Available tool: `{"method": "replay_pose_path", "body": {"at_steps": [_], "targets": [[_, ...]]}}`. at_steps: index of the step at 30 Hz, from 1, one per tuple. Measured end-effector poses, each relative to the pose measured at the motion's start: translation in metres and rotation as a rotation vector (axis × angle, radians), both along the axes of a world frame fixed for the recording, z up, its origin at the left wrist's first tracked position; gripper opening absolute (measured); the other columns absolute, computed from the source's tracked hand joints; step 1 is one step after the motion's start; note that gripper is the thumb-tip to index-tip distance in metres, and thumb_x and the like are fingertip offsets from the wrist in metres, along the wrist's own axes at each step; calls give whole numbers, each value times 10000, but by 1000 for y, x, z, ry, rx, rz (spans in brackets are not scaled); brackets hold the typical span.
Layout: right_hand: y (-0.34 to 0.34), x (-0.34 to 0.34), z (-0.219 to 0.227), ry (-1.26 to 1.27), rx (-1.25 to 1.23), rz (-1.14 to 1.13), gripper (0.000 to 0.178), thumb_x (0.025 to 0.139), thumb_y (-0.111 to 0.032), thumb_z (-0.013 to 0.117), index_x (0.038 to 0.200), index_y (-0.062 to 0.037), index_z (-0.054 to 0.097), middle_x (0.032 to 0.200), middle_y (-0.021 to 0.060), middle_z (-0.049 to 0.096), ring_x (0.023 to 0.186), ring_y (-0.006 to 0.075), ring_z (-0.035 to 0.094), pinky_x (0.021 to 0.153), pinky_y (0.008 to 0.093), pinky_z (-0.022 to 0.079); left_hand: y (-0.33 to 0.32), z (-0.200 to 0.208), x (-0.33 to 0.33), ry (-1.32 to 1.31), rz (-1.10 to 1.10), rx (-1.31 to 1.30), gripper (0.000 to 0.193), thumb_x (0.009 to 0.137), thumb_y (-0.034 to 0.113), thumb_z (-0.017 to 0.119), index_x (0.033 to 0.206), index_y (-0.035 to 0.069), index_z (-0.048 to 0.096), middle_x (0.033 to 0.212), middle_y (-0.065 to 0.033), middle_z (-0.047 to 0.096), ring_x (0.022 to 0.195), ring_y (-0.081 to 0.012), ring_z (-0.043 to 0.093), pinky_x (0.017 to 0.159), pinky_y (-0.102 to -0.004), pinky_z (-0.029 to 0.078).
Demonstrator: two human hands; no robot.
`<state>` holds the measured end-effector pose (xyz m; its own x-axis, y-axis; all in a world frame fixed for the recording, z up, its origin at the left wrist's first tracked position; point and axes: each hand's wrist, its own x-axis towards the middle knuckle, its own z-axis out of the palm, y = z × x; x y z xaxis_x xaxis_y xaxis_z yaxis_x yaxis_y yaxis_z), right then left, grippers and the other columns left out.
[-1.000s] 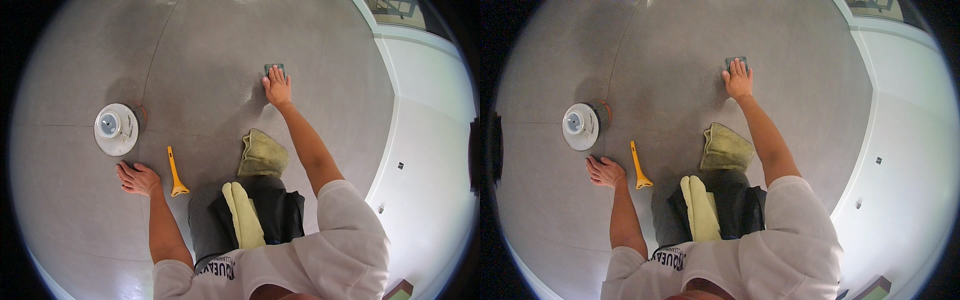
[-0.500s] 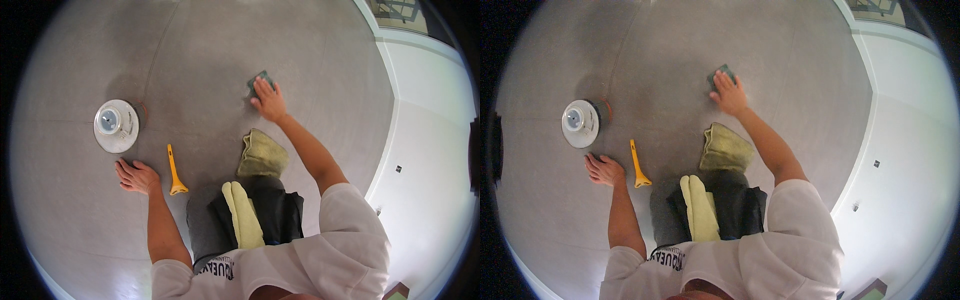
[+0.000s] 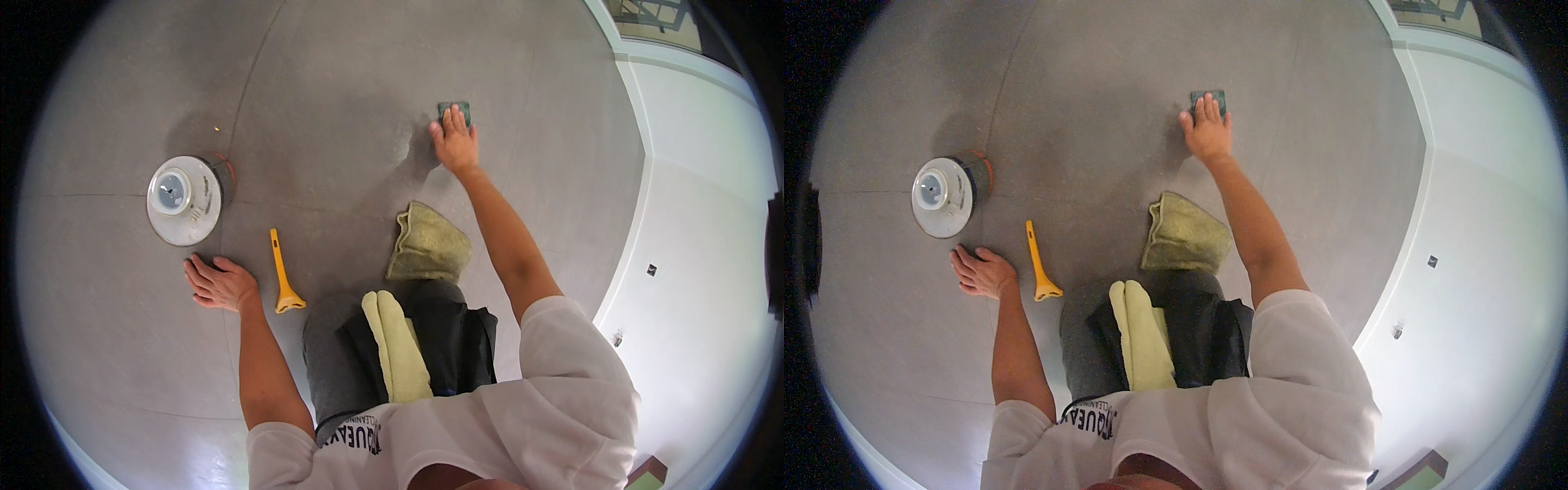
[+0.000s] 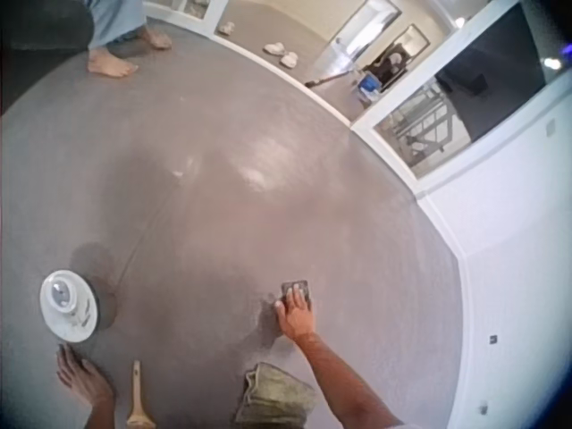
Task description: The person scrubs the floor using a scouring pad, wipes the surface with a cloth, and handles a metal can.
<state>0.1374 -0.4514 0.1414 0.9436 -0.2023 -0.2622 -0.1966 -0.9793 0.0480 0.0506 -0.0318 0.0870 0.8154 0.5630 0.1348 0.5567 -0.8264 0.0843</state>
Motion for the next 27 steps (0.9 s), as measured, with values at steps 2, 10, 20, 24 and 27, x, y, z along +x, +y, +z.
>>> {"method": "replay_pose_path", "body": {"at_steps": [2,10,20,24,27], "targets": [[13,-9,-2,31,5,34,661,879,-522,275,1338,-46,262,1424,99,173,1318,230,151,1054,437,126,2,1,1,-9,-13,11,403,873,306,361,1244,150,390,1342,-1,335,1238,-184,299,979,-504,199],[1,-3,-2,-65,2,-11,619,885,-453,332,1319,-17,271,1405,130,214,1308,263,176,1037,449,169,-3,2,2,-12,-5,-2,404,871,307,365,1241,147,394,1342,3,337,1239,-178,299,977,-504,191],[-44,-35,-7,-26,-5,-64,624,884,-432,349,1332,-11,241,1410,156,184,1309,283,166,1040,439,160,-2,5,0,-7,-20,-11,410,874,314,357,1247,146,387,1344,0,334,1244,-176,289,980,-502,184],[-33,13,-10,-93,43,-42,621,887,-444,337,1341,-32,236,1421,131,169,1315,259,158,1039,437,163,-2,0,0,-18,-21,15,409,874,308,356,1247,145,382,1341,-4,336,1244,-184,289,979,-502,192],[-2,-10,-10,57,64,139,627,884,-455,337,1340,-35,242,1424,121,168,1316,254,156,1041,439,158,10,3,-3,-3,-19,38,408,871,307,360,1244,145,385,1338,-4,339,1245,-190,287,975,-505,203]]}}
